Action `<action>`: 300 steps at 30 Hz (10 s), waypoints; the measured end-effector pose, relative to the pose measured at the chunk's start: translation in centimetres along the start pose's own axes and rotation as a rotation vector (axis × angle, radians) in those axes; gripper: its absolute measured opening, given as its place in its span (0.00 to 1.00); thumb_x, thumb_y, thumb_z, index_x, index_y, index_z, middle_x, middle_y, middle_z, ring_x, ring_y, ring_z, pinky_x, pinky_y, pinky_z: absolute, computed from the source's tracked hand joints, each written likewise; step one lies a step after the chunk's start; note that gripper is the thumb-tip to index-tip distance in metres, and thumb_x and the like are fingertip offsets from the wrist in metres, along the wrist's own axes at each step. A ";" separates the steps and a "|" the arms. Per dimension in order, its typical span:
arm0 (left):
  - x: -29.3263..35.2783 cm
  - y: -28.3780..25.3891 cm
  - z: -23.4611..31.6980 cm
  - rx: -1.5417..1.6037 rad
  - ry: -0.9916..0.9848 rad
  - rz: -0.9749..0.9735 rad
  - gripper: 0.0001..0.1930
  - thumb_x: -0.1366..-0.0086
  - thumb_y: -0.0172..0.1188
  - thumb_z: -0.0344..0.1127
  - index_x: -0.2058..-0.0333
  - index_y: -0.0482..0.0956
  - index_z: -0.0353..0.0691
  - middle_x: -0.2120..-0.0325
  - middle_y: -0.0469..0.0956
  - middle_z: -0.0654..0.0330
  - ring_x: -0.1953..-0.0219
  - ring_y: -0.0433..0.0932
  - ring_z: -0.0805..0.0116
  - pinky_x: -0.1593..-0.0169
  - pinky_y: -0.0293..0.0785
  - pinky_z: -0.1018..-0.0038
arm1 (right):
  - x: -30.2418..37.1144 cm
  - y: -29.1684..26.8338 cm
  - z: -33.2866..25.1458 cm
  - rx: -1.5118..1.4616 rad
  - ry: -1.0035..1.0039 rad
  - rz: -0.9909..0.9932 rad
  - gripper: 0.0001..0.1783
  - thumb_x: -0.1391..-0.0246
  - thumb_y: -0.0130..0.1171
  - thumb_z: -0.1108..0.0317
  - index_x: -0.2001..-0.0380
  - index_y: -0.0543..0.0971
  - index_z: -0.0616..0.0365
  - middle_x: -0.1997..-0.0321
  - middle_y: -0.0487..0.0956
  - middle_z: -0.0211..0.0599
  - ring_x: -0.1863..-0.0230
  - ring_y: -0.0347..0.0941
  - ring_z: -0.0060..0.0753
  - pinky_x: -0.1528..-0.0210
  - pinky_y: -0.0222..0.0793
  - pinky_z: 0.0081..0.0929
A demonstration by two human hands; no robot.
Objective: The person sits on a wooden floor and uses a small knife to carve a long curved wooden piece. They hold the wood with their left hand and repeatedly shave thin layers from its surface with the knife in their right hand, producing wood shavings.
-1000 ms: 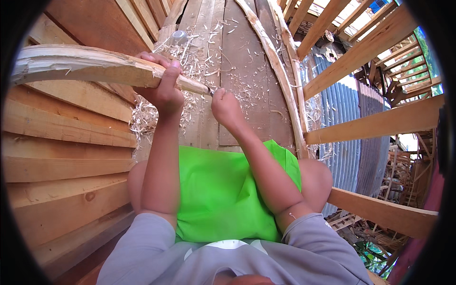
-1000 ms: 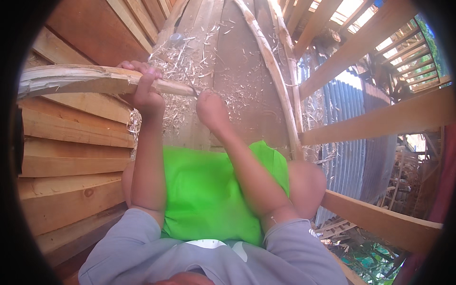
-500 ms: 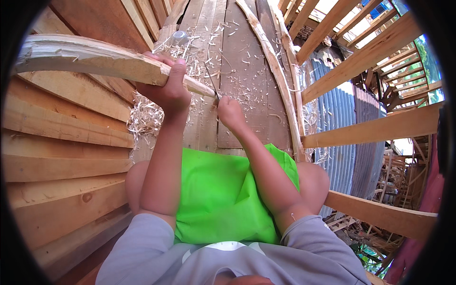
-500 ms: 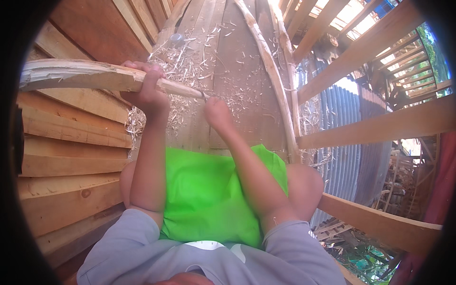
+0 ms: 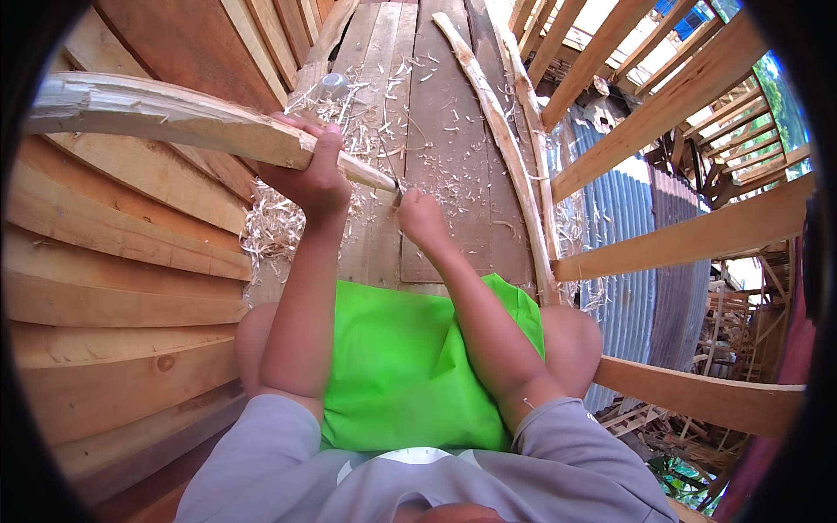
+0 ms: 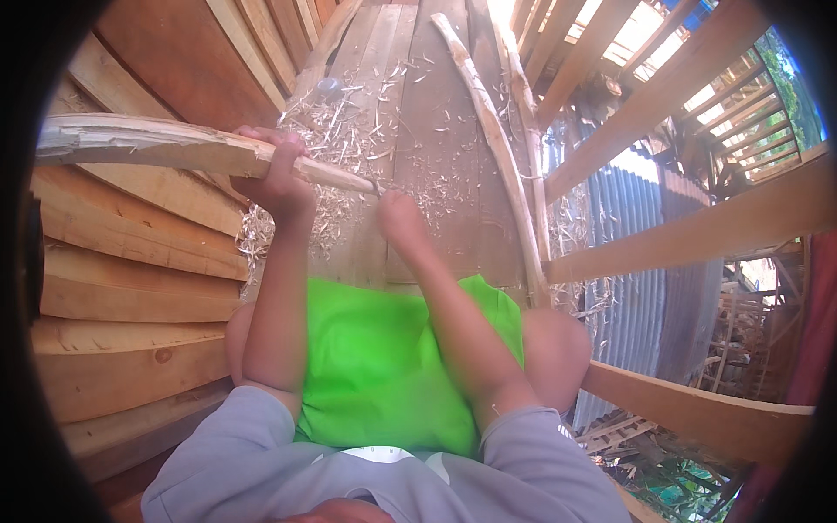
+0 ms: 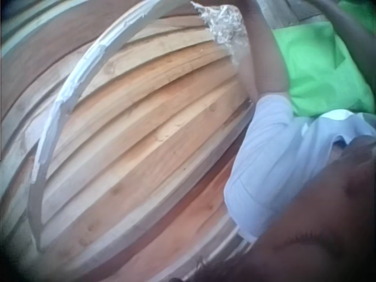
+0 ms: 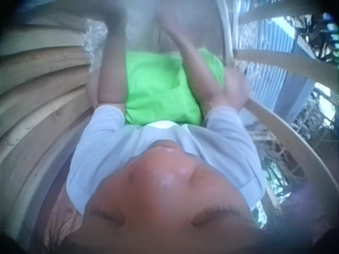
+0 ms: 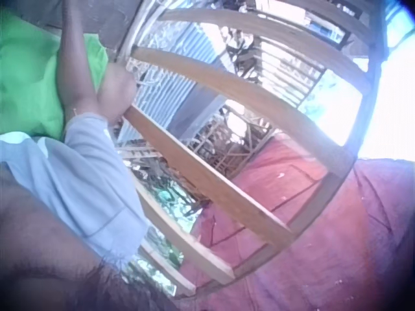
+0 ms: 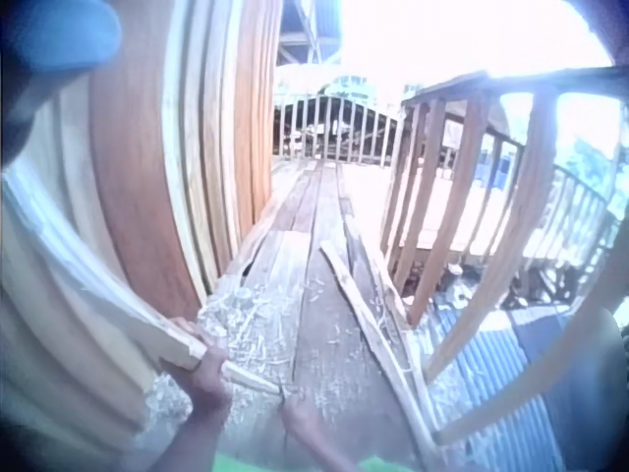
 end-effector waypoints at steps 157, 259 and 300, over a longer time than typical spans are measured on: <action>-0.1 0.1 0.4 -0.166 0.086 0.066 0.09 0.50 0.57 0.19 0.73 0.67 0.38 0.80 0.72 0.60 0.75 0.73 0.71 0.70 0.75 0.73 | 0.0 -0.3 -2.6 0.152 0.046 -0.116 0.22 0.37 0.40 0.64 0.61 0.79 0.72 0.56 0.79 0.66 0.50 0.76 0.63 0.47 0.71 0.52; -0.6 -0.1 0.0 0.155 0.013 -0.129 0.15 0.51 0.65 0.19 0.65 0.71 0.36 0.78 0.74 0.63 0.74 0.74 0.76 0.66 0.73 0.78 | -3.4 2.1 5.4 -0.169 0.235 -0.069 0.33 0.37 0.31 0.49 0.77 0.74 0.67 0.85 0.71 0.41 0.87 0.67 0.41 0.83 0.63 0.43; -0.4 -1.2 0.6 0.125 -0.004 -0.146 0.16 0.48 0.61 0.17 0.62 0.67 0.36 0.78 0.72 0.61 0.78 0.73 0.73 0.72 0.76 0.75 | 1.2 1.2 -2.3 -0.056 -0.019 -0.037 0.36 0.38 0.32 0.51 0.61 0.78 0.79 0.62 0.80 0.69 0.59 0.78 0.66 0.51 0.70 0.50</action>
Point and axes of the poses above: each hand's wrist, its own x-axis away from the middle knuckle, its own y-axis out of the palm, z = x × y, the point moved 1 cm from there along -x, towards the middle knuckle
